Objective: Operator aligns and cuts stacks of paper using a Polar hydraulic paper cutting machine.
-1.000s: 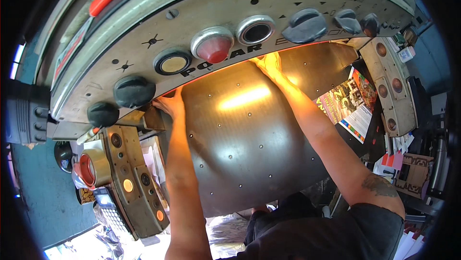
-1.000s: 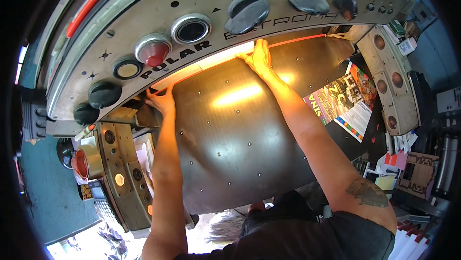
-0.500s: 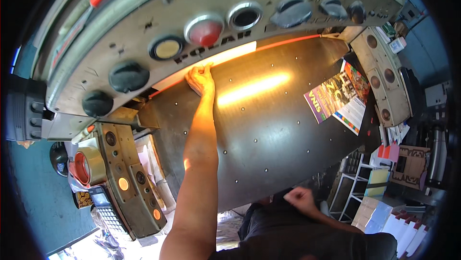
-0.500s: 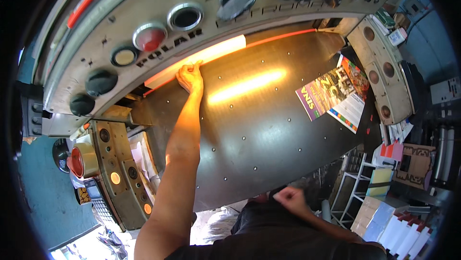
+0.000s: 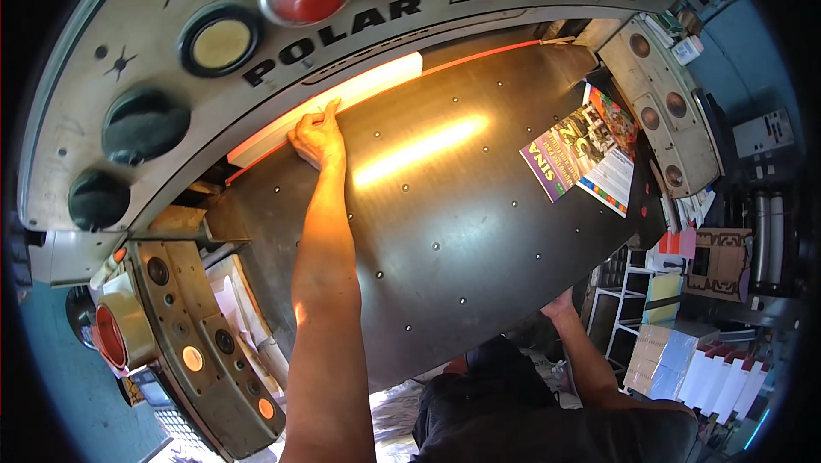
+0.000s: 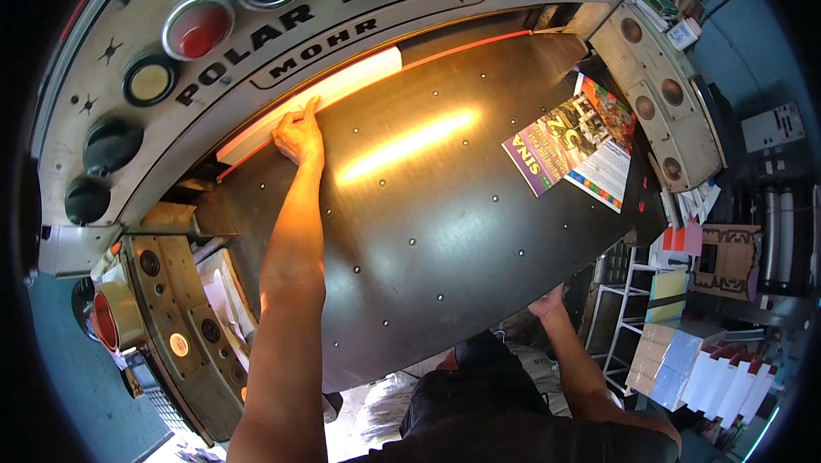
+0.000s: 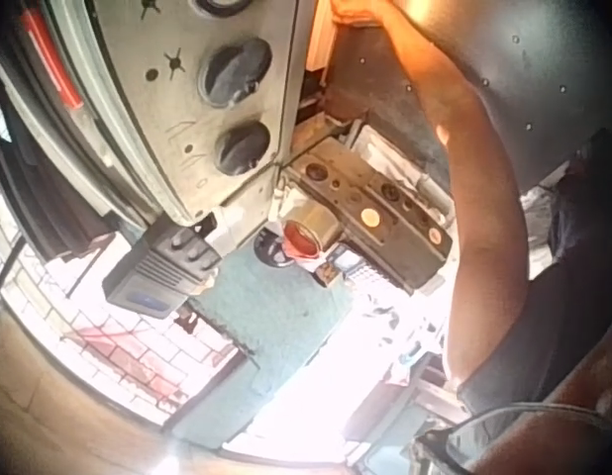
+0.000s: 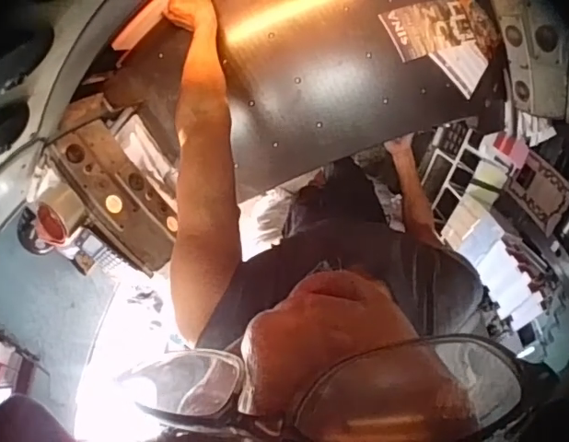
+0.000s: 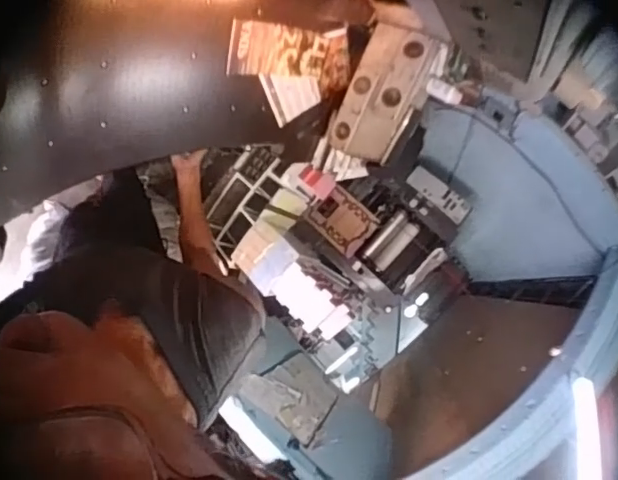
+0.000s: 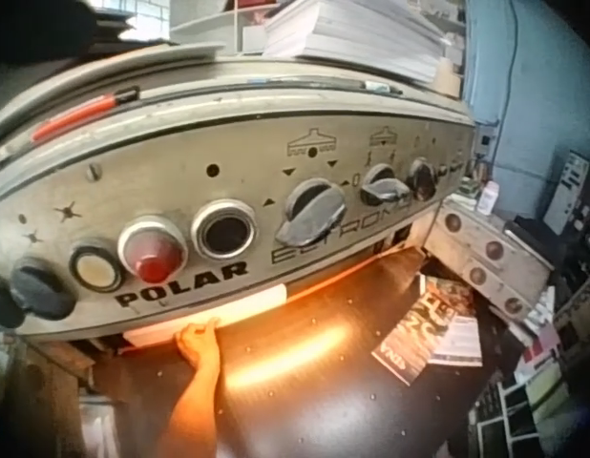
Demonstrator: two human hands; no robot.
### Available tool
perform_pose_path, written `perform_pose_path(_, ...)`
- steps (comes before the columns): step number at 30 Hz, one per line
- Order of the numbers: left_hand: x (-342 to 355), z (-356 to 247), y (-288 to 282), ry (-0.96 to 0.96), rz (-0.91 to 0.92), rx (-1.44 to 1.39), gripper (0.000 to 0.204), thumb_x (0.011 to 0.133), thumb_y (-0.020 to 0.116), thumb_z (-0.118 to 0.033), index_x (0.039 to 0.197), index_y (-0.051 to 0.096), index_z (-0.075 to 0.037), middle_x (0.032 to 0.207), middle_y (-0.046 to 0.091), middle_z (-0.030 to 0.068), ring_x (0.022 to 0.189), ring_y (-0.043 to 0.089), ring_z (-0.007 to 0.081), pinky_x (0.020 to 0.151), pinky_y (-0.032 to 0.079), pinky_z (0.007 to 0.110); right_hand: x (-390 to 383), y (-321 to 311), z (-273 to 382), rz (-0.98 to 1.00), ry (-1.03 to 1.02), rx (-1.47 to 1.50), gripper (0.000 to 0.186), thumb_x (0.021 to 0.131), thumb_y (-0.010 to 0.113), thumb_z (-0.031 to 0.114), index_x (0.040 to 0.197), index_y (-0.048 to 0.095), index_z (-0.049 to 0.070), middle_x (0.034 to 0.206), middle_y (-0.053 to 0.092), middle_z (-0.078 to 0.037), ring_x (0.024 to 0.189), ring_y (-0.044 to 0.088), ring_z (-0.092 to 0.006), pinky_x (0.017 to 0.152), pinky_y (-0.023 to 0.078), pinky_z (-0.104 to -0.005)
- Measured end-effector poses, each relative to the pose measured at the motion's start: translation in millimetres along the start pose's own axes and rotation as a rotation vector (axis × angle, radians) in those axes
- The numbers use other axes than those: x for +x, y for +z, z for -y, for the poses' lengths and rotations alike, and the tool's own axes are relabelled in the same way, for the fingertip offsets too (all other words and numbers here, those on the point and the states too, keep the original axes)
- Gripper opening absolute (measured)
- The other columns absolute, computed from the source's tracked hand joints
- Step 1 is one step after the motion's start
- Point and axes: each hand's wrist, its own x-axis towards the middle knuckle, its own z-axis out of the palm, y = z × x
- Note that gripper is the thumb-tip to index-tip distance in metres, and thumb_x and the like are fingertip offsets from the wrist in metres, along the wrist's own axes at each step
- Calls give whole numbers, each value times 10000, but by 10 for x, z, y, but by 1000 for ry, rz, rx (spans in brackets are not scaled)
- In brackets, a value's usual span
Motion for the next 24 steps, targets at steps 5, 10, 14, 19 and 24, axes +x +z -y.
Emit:
perform_pose_path(5, -7, 13, 13, -22, 5, -26, 390, 639, 906, -410, 666, 699, -81, 748, 668, 88, 894, 583, 278, 812, 488, 406, 87, -136, -106, 58, -46, -106, 584, 969, 505, 565, 1274, 594, 74, 1231, 644, -59, 1131, 606, -241, 992, 488, -419)
perform_pose_path(10, -9, -23, -5, -47, 7, -16, 390, 625, 915, -401, 662, 701, -78, 764, 668, 96, 891, 588, 290, 811, 493, 415, 99, -257, -263, -288, -792, -1095, 596, 944, 661, 303, 1411, 441, 7, 1313, 539, -70, 1187, 529, -199, 1016, 431, -351)
perform_pose_path(14, -16, -41, -28, -66, -14, -3, 381, 620, 917, -396, 667, 706, -84, 784, 669, 103, 915, 592, 293, 823, 501, 418, 45, -253, -296, -401, -950, -1293, 556, 916, 684, 196, 1377, 457, -16, 1288, 540, -86, 1165, 521, -194, 1006, 419, -329)
perform_pose_path(19, -19, -45, -42, -64, -4, -37, 381, 625, 913, -390, 653, 694, -80, 773, 665, 104, 917, 586, 295, 818, 502, 427, -16, -137, -157, -279, -253, -371, 557, 981, 523, 496, 1326, 543, 59, 1271, 610, -57, 1157, 580, -243, 1026, 450, -408)
perform_pose_path(24, -10, -47, -48, -28, -33, -68, 370, 631, 909, -369, 624, 688, -72, 732, 666, 86, 890, 578, 283, 799, 496, 421, -55, 18, -60, -126, -84, -190, 644, 968, 420, 613, 1303, 583, 88, 1254, 638, -52, 1145, 599, -267, 1011, 470, -438)
